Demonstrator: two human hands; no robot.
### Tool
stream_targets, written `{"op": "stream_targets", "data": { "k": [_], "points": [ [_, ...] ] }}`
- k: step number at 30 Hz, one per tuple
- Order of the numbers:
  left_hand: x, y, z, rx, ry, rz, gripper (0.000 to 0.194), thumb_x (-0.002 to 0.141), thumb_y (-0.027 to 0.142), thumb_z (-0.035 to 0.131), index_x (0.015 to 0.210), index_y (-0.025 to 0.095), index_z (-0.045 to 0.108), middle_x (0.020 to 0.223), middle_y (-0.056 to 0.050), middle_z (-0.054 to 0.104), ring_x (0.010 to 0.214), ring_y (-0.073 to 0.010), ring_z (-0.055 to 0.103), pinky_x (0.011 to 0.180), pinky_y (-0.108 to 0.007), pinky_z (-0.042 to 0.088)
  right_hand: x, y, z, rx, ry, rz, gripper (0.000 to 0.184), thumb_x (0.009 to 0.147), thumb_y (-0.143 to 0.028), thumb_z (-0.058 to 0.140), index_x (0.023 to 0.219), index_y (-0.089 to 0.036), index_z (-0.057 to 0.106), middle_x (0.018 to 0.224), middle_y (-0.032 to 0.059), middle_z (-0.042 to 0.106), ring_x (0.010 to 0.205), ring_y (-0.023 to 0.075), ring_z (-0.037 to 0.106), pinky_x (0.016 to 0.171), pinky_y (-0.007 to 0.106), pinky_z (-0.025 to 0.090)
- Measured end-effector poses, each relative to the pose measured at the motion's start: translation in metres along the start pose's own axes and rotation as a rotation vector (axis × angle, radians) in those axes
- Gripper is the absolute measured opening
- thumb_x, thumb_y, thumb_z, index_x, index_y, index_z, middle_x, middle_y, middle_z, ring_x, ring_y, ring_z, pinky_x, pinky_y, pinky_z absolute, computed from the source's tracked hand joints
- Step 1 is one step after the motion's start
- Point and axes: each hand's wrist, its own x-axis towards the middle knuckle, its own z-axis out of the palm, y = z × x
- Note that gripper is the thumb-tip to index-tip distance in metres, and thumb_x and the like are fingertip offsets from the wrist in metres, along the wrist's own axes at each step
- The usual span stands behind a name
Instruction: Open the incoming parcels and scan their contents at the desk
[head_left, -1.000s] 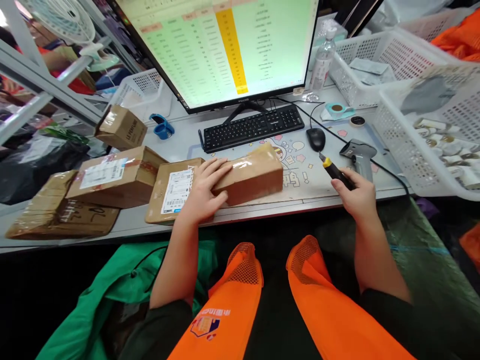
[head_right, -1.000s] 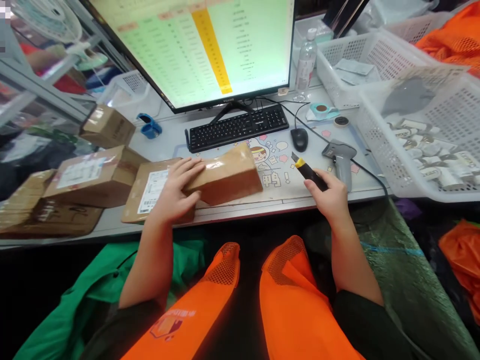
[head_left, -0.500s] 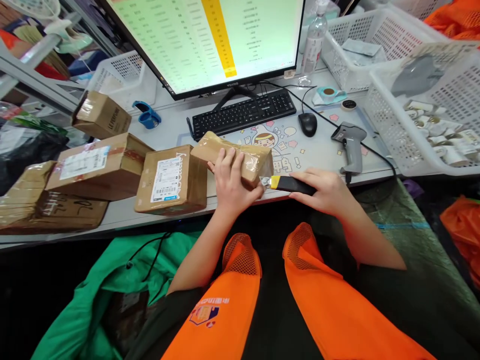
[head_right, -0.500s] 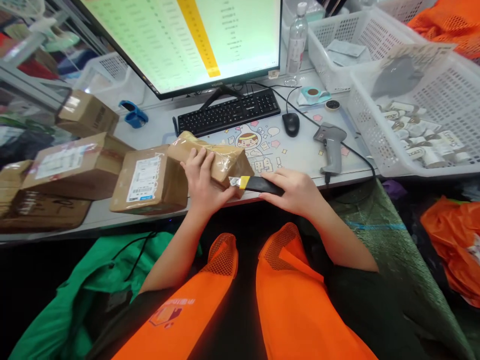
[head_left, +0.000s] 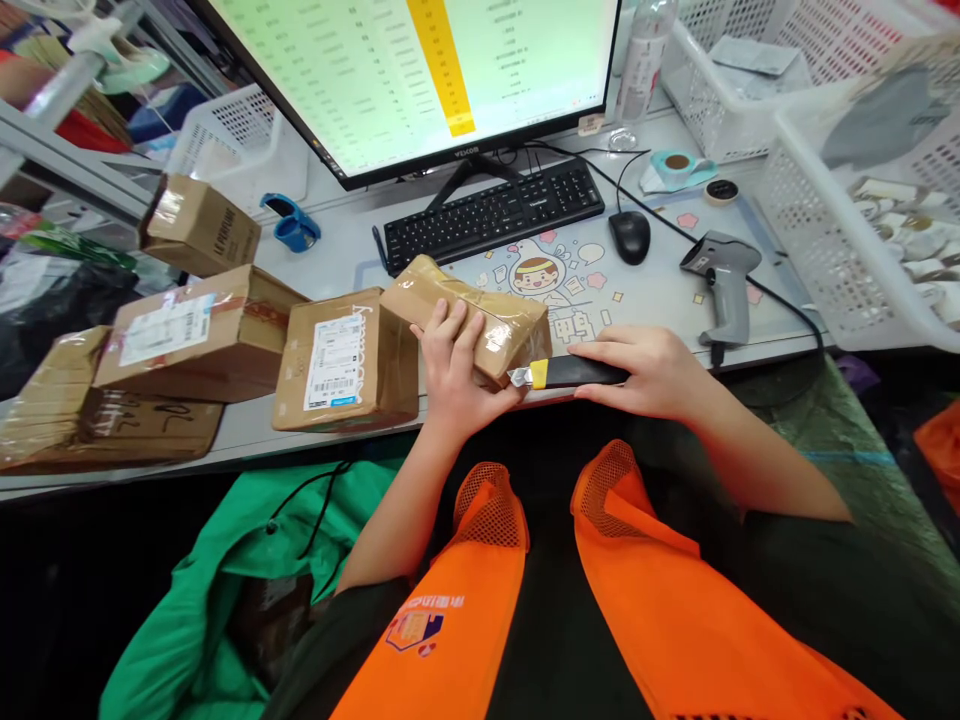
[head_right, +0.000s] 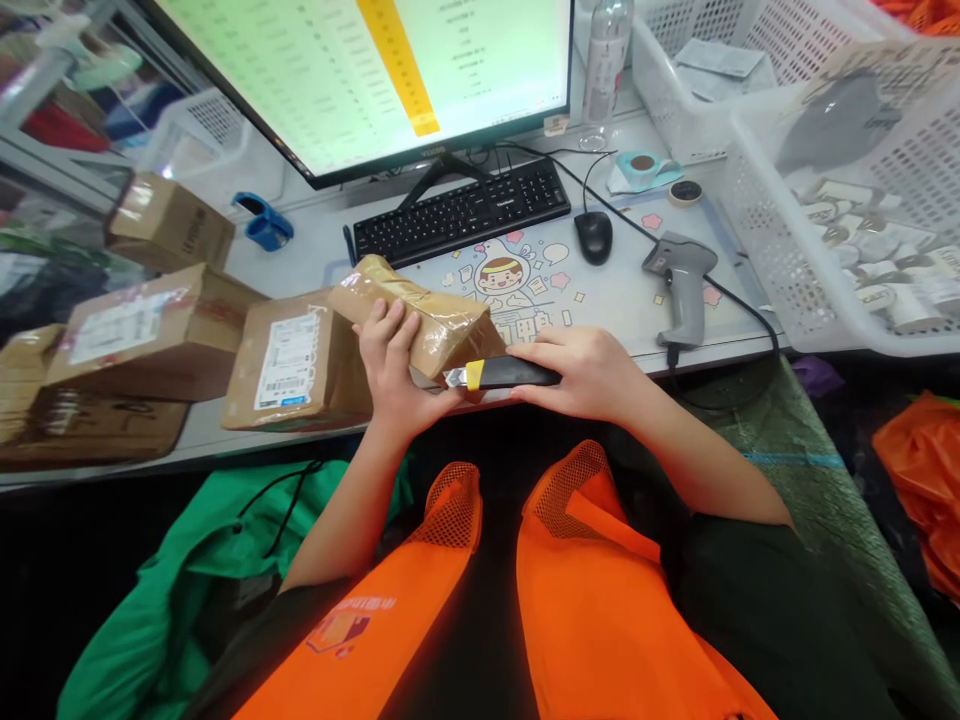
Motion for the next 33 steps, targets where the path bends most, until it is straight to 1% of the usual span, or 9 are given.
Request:
{"op": "stream_targets", "data": {
  "k": [9, 12, 14, 17, 19, 22, 24, 27, 33],
  "points": [
    [-0.001, 0.003, 0.001, 0.030, 0.020, -0.011, 0.088, 0.071, 0.063, 0.081, 0.146, 0.023, 0.057, 0.154, -0.020, 0.058, 0.156, -0.0474, 0.043, 0.133, -0.066, 0.019, 0.009, 0.001, -0.003, -0.050, -0.018, 0.005, 0.051, 0.103, -0.062, 0.063, 0.132, -0.023, 0.079, 0.101, 0.0094, 0.079, 0.085, 0.0239, 0.072, 0.074, 0.034, 0.054],
    [-0.001, 0.004, 0.000, 0.023, 0.055, 0.023, 0.083, 0.077, 0.062, 0.078, 0.147, 0.022, 0.057, 0.152, -0.021, 0.059, 0.155, -0.0456, 0.046, 0.132, -0.065, 0.022, 0.010, 0.026, -0.018, -0.075, 0.003, 0.115, 0.051, 0.099, -0.065, 0.067, 0.130, -0.026, 0.080, 0.107, 0.0088, 0.080, 0.093, 0.0278, 0.074, 0.082, 0.039, 0.057],
    [-0.001, 0.001, -0.006, 0.010, 0.052, 0.039, 0.082, 0.081, 0.064, 0.075, 0.148, 0.022, 0.056, 0.153, -0.021, 0.059, 0.155, -0.0448, 0.045, 0.132, -0.065, 0.023, 0.006, 0.049, -0.030, -0.107, 0.088, 0.237, 0.051, 0.098, -0.064, 0.069, 0.129, -0.027, 0.080, 0.114, 0.0095, 0.080, 0.102, 0.0314, 0.074, 0.091, 0.044, 0.058],
    [-0.001, -0.013, -0.020, -0.029, -0.076, 0.054, 0.087, 0.081, 0.077, 0.074, 0.148, 0.024, 0.059, 0.156, -0.020, 0.059, 0.157, -0.0443, 0.043, 0.133, -0.064, 0.022, -0.007, 0.065, -0.042, -0.125, 0.221, 0.377, 0.049, 0.099, -0.061, 0.069, 0.129, -0.024, 0.080, 0.116, 0.0118, 0.081, 0.105, 0.0340, 0.075, 0.096, 0.047, 0.058],
    [0.000, -0.023, -0.024, -0.057, -0.120, 0.089, 0.084, 0.082, 0.083, 0.072, 0.143, 0.027, 0.064, 0.155, -0.018, 0.061, 0.155, -0.0429, 0.046, 0.134, -0.063, 0.019, -0.013, 0.055, -0.046, -0.053, 0.212, 0.431, 0.049, 0.102, -0.058, 0.066, 0.132, -0.022, 0.078, 0.107, 0.0105, 0.082, 0.095, 0.0315, 0.076, 0.089, 0.045, 0.060],
    [0.003, -0.024, -0.012, -0.045, -0.033, 0.122, 0.078, 0.081, 0.088, 0.071, 0.134, 0.031, 0.071, 0.147, -0.015, 0.068, 0.145, -0.0412, 0.056, 0.134, -0.062, 0.011, -0.008, 0.014, -0.052, 0.063, 0.097, 0.421, 0.049, 0.107, -0.054, 0.058, 0.141, -0.023, 0.073, 0.099, 0.0069, 0.082, 0.082, 0.0270, 0.077, 0.081, 0.042, 0.061],
    [0.007, -0.013, 0.006, -0.010, 0.042, 0.107, 0.080, 0.078, 0.090, 0.072, 0.132, 0.031, 0.073, 0.142, -0.014, 0.071, 0.138, -0.0412, 0.060, 0.133, -0.062, 0.008, 0.006, -0.018, -0.058, 0.048, -0.004, 0.344, 0.046, 0.109, -0.049, 0.053, 0.142, -0.024, 0.073, 0.110, 0.0067, 0.083, 0.092, 0.0277, 0.078, 0.086, 0.041, 0.061],
    [0.012, 0.008, 0.030, 0.012, 0.148, 0.093, 0.080, 0.079, 0.091, 0.072, 0.130, 0.030, 0.076, 0.135, -0.014, 0.074, 0.129, -0.0399, 0.063, 0.126, -0.057, 0.019, 0.034, -0.052, -0.069, -0.071, -0.128, 0.269, 0.042, 0.110, -0.042, 0.049, 0.139, -0.027, 0.076, 0.122, 0.0046, 0.082, 0.108, 0.0283, 0.077, 0.092, 0.038, 0.059],
    [0.014, 0.017, 0.041, -0.009, 0.176, 0.082, 0.075, 0.082, 0.090, 0.069, 0.124, 0.028, 0.079, 0.127, -0.014, 0.077, 0.124, -0.0393, 0.064, 0.110, -0.051, 0.029, 0.068, -0.061, -0.077, -0.303, -0.237, 0.267, 0.040, 0.109, -0.045, 0.052, 0.129, -0.028, 0.082, 0.103, 0.0045, 0.084, 0.089, 0.0253, 0.076, 0.080, 0.034, 0.053]
  ]
}}
